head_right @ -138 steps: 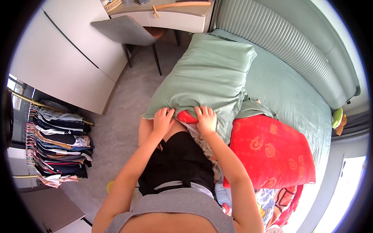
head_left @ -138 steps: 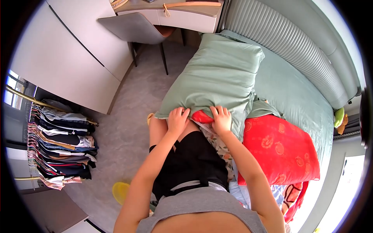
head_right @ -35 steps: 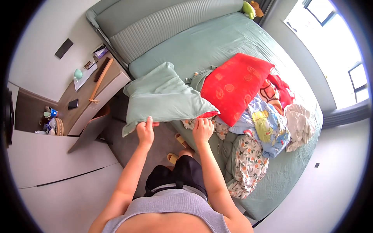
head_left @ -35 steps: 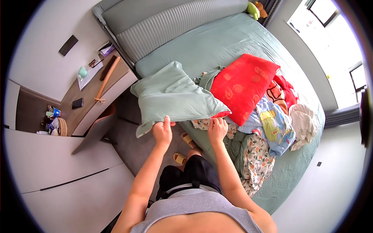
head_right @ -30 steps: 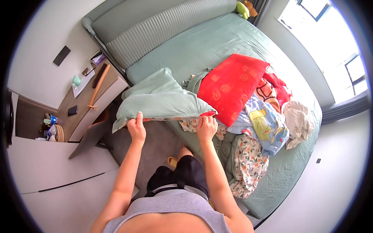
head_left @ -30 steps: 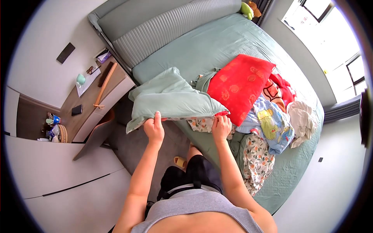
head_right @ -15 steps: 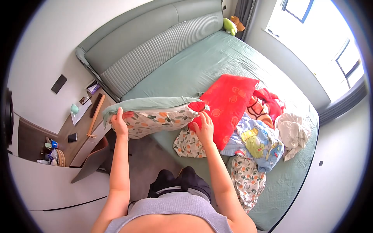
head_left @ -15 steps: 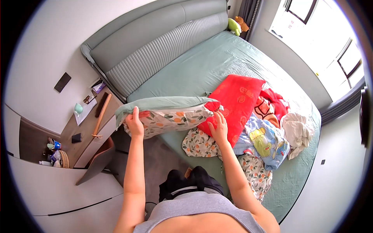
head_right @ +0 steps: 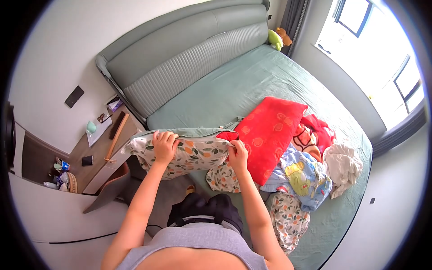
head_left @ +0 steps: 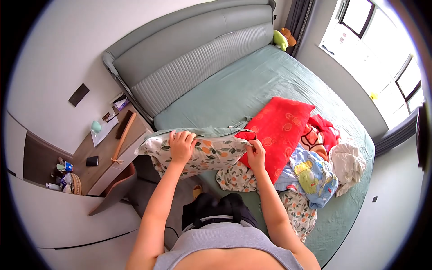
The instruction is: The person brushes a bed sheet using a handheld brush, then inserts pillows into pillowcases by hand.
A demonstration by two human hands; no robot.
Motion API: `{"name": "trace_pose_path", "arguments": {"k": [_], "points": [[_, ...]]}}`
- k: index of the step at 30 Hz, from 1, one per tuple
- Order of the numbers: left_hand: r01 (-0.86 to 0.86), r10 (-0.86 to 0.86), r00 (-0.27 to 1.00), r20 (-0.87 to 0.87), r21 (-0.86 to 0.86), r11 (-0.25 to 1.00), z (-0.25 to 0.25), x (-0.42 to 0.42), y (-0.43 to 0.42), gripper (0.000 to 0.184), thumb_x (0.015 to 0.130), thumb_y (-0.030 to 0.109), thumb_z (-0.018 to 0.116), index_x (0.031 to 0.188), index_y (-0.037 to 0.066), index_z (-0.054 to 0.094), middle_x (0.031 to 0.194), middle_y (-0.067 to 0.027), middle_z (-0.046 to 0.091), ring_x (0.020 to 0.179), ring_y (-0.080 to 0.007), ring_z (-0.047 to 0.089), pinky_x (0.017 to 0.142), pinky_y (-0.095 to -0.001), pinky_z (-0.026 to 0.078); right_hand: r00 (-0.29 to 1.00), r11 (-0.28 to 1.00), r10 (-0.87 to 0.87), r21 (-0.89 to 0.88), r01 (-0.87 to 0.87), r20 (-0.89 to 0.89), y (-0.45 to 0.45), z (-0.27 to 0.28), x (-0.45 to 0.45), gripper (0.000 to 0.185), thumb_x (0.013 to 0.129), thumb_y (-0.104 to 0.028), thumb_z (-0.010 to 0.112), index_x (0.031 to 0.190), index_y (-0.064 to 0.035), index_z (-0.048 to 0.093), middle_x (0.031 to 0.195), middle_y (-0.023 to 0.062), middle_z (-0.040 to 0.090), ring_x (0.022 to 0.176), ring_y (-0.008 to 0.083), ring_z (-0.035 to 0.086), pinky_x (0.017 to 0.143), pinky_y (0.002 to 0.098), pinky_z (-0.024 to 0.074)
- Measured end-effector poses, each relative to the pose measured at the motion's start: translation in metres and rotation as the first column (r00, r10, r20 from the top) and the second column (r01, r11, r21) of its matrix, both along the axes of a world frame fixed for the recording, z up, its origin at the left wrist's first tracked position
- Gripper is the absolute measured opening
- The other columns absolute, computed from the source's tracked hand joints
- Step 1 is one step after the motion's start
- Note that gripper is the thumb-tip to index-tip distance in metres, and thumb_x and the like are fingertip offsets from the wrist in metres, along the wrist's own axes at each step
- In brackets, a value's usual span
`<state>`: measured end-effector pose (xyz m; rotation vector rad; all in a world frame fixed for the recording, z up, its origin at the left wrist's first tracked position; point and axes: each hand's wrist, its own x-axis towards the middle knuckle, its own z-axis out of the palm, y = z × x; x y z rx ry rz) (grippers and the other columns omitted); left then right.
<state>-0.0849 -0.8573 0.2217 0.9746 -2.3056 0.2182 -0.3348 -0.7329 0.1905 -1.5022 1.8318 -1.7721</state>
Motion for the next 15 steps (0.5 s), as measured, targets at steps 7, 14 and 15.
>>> {"name": "trace_pose_path", "arguments": {"k": [7,14,15], "points": [[0.023,-0.193,0.902,-0.386,-0.404,0.914,0.081,0.022,-0.044,0.007,0.077,0.017,0.065,0.082,0.013,0.061,0.081,0.0001,0.057,0.078,-0.0183,0.055,0.094,-0.0404,0.032,0.957,0.925,-0.046,-0.374,-0.067,-0.286,-0.009,0.083,0.035,0.016,0.069,0.006,0.061,0.082,-0.0006,0.059,0.066,0.0089,0.053,0.053,0.0218,0.052,0.047,0.0288,0.0395],[0.106,-0.312,0.782,-0.54,-0.377,0.92,0.085,0.016,-0.078,0.018,0.073,-0.008,0.063,0.069,0.007,0.055,0.08,-0.0062,0.058,0.075,-0.0254,0.056,0.087,-0.0416,0.044,0.945,0.972,-0.158,-0.211,0.099,-0.286,-0.027,0.114,0.062,0.014,0.072,0.002,0.06,0.086,-0.0033,0.059,0.065,0.0104,0.052,0.054,0.0264,0.053,0.048,0.032,0.0412],[0.078,-0.324,0.76,-0.564,-0.415,0.906,0.095,0.013,-0.076,0.021,0.072,-0.01,0.063,0.064,0.006,0.052,0.08,-0.0074,0.058,0.072,-0.0242,0.056,0.075,-0.035,0.048,0.944,0.947,-0.2,-0.298,0.117,-0.264,-0.026,0.111,0.065,0.015,0.072,0.002,0.06,0.086,-0.0029,0.059,0.066,0.0095,0.052,0.054,0.0244,0.053,0.048,0.031,0.041]]}}
